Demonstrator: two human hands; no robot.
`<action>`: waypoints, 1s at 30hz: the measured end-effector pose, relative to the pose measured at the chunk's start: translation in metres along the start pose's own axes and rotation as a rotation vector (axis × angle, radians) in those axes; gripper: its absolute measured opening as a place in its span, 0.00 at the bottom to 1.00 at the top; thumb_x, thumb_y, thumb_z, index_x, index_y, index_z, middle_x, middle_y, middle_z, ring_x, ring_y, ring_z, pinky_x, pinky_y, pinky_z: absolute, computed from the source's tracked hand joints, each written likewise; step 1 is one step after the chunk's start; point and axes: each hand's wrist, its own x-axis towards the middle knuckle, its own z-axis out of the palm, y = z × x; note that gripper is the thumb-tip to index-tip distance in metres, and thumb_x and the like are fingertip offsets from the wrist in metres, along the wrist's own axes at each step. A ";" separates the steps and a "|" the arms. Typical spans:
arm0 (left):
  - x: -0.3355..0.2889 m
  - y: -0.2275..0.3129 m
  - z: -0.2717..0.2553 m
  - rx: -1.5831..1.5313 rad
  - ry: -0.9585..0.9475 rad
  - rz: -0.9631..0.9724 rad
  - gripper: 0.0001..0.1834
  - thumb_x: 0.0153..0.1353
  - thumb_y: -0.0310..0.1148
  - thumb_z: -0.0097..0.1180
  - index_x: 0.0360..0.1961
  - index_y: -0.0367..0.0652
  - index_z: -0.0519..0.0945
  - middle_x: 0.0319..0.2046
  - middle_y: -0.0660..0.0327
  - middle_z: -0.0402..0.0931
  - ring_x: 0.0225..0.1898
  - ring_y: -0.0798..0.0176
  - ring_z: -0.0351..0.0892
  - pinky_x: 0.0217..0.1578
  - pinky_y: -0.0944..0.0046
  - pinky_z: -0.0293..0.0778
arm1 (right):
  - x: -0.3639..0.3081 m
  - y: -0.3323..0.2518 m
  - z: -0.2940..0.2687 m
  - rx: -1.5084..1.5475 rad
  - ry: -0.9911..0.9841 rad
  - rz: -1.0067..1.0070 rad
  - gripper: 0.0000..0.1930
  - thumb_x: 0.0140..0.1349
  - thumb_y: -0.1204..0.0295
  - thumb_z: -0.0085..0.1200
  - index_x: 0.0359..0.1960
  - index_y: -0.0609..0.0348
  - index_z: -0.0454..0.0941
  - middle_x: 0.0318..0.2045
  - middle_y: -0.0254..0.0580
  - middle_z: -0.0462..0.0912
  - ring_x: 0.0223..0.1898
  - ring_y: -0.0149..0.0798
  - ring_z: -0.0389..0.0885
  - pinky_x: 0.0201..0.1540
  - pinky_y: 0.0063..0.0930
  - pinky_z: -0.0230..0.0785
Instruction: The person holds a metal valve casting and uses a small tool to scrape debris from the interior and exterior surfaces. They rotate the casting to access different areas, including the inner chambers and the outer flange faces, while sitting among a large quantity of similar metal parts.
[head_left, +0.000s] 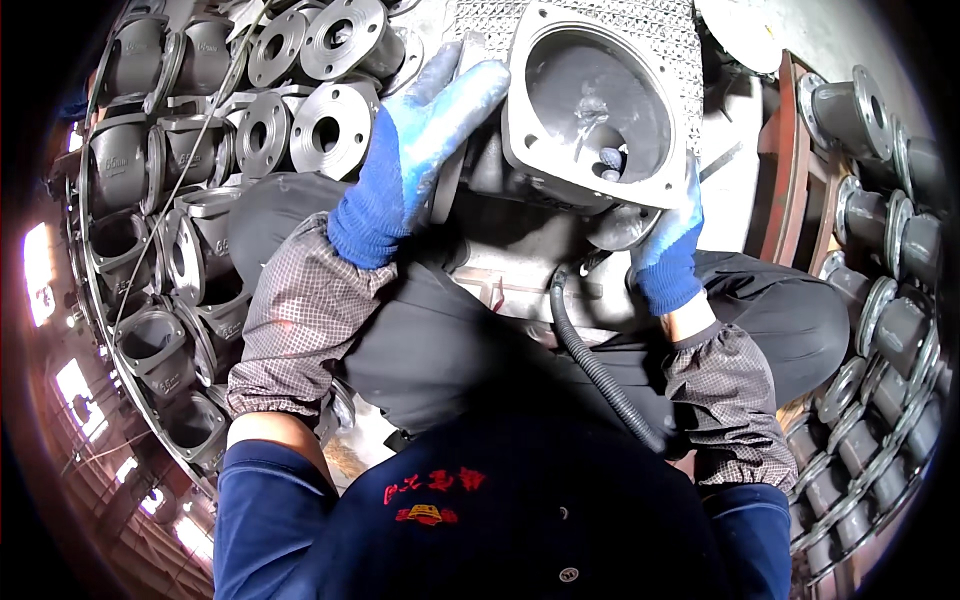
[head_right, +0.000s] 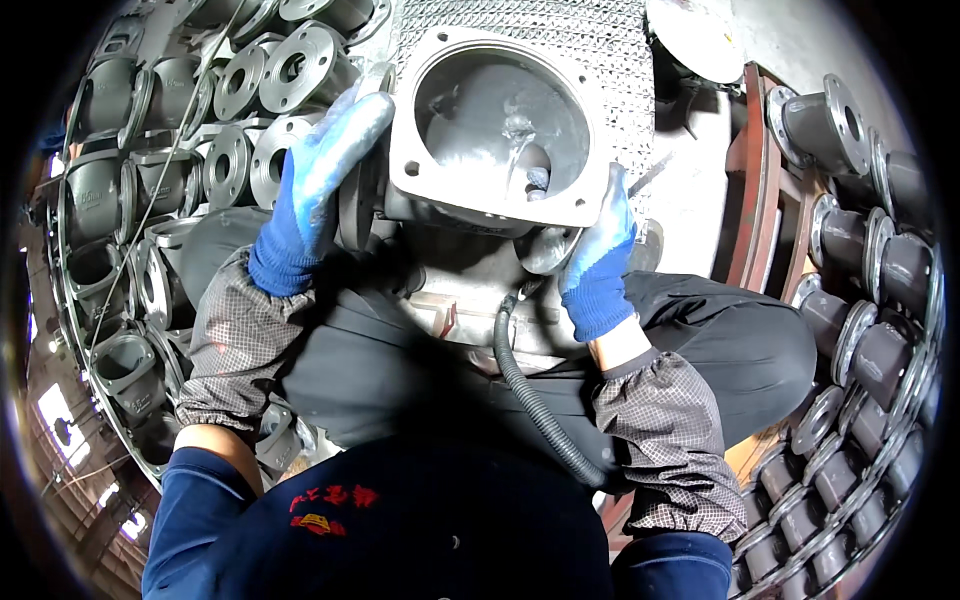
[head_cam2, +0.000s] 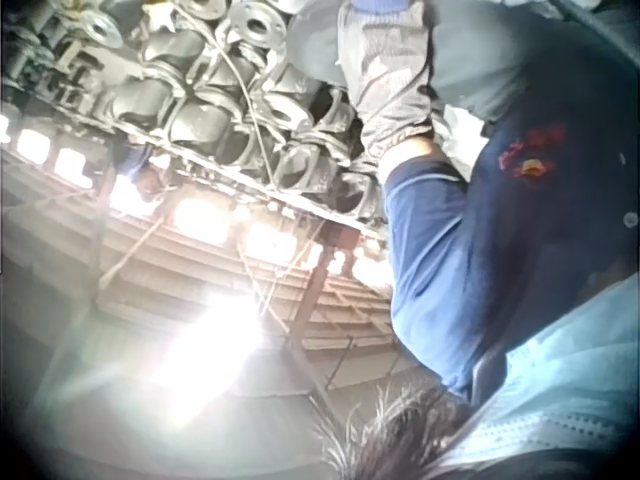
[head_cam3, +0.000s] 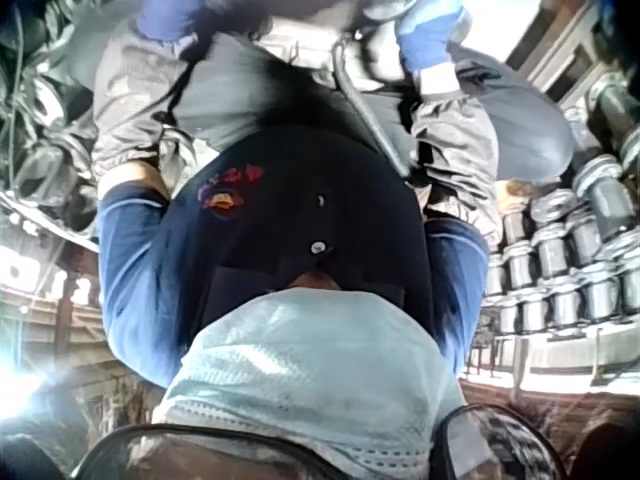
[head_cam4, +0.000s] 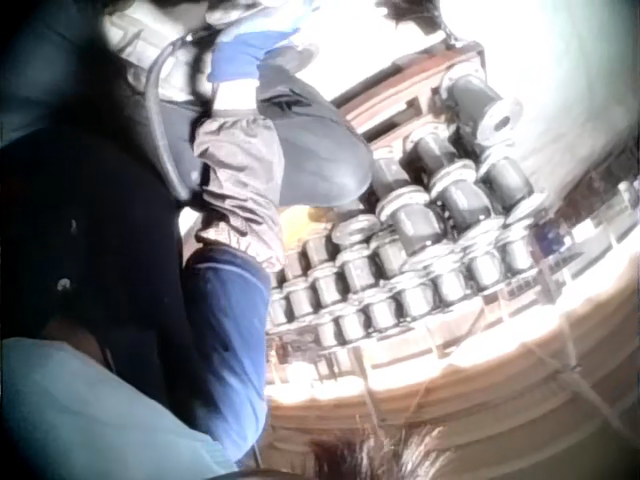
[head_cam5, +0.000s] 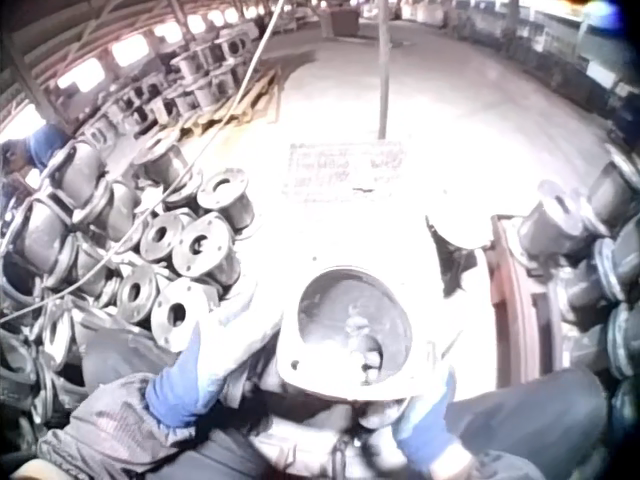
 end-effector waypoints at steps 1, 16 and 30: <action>0.000 -0.004 -0.005 0.219 -0.084 0.139 0.21 0.59 0.30 0.53 0.54 0.35 0.70 0.48 0.52 0.73 0.49 0.63 0.73 0.52 0.67 0.67 | -0.002 0.008 -0.004 0.164 -0.013 0.031 0.21 0.69 0.62 0.34 0.55 0.65 0.65 0.48 0.43 0.74 0.48 0.33 0.73 0.52 0.25 0.66; 0.007 -0.001 -0.006 0.671 -0.244 0.496 0.20 0.58 0.24 0.48 0.54 0.40 0.71 0.57 0.31 0.57 0.48 0.47 0.75 0.46 0.58 0.72 | 0.001 0.030 -0.038 -0.022 -0.100 -0.093 0.21 0.69 0.64 0.31 0.57 0.65 0.63 0.50 0.44 0.72 0.51 0.36 0.72 0.53 0.27 0.65; 0.005 -0.013 -0.022 0.760 -0.138 0.540 0.20 0.54 0.25 0.53 0.51 0.40 0.73 0.53 0.38 0.66 0.54 0.43 0.70 0.51 0.56 0.70 | 0.013 0.020 -0.023 -0.651 -0.138 -0.336 0.20 0.67 0.69 0.34 0.56 0.69 0.63 0.46 0.48 0.75 0.46 0.36 0.75 0.48 0.27 0.68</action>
